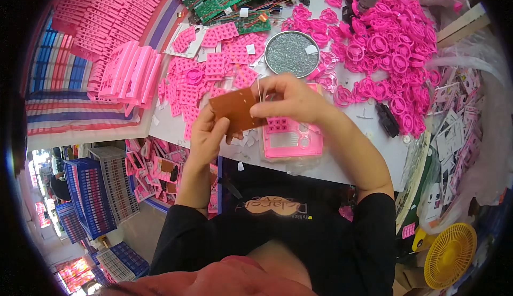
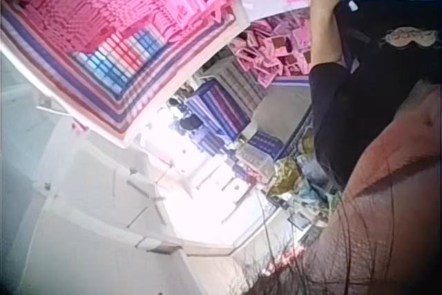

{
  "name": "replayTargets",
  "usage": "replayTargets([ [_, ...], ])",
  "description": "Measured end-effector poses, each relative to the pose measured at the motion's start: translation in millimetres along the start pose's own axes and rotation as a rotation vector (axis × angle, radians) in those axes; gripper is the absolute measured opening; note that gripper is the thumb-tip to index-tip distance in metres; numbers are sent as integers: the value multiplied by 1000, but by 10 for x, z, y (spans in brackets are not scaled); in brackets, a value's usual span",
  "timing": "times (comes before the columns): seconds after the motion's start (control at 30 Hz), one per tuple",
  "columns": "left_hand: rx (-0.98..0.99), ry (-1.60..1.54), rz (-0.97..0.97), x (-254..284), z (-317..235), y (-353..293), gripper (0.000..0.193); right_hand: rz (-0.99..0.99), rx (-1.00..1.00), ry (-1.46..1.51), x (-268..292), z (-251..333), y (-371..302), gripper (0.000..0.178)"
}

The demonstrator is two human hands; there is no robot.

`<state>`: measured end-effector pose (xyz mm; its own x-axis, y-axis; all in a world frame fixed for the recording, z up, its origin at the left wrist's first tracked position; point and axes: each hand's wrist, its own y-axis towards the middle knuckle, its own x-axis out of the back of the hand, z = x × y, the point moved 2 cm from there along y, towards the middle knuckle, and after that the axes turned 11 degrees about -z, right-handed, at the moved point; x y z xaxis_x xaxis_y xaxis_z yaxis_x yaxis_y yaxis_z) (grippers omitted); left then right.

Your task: Assembling the internal components and outer casing of pink toy calculators using a glue gun.

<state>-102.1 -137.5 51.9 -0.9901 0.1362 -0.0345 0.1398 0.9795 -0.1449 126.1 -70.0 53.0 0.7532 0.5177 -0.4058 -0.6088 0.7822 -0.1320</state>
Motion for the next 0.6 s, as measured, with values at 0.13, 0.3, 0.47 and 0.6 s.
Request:
replayTargets([
  [0.13, -26, -447, -309, -194, 28, 2, 69, -317, 573, -440, -214, 68, -102, 14],
  [0.3, 164, -685, 30, -29, 351, -149, 46, -378, 736, -555, -325, -25, -202, 11],
  [0.47, -265, -94, -165, -175, 113, -189, 28, -377, 583, -600, -329, -53, -313, 13],
  [0.6, -248, 67, -35, -75, 128, -138, 20, -230, 663, -784, -374, -5, -368, 14],
])
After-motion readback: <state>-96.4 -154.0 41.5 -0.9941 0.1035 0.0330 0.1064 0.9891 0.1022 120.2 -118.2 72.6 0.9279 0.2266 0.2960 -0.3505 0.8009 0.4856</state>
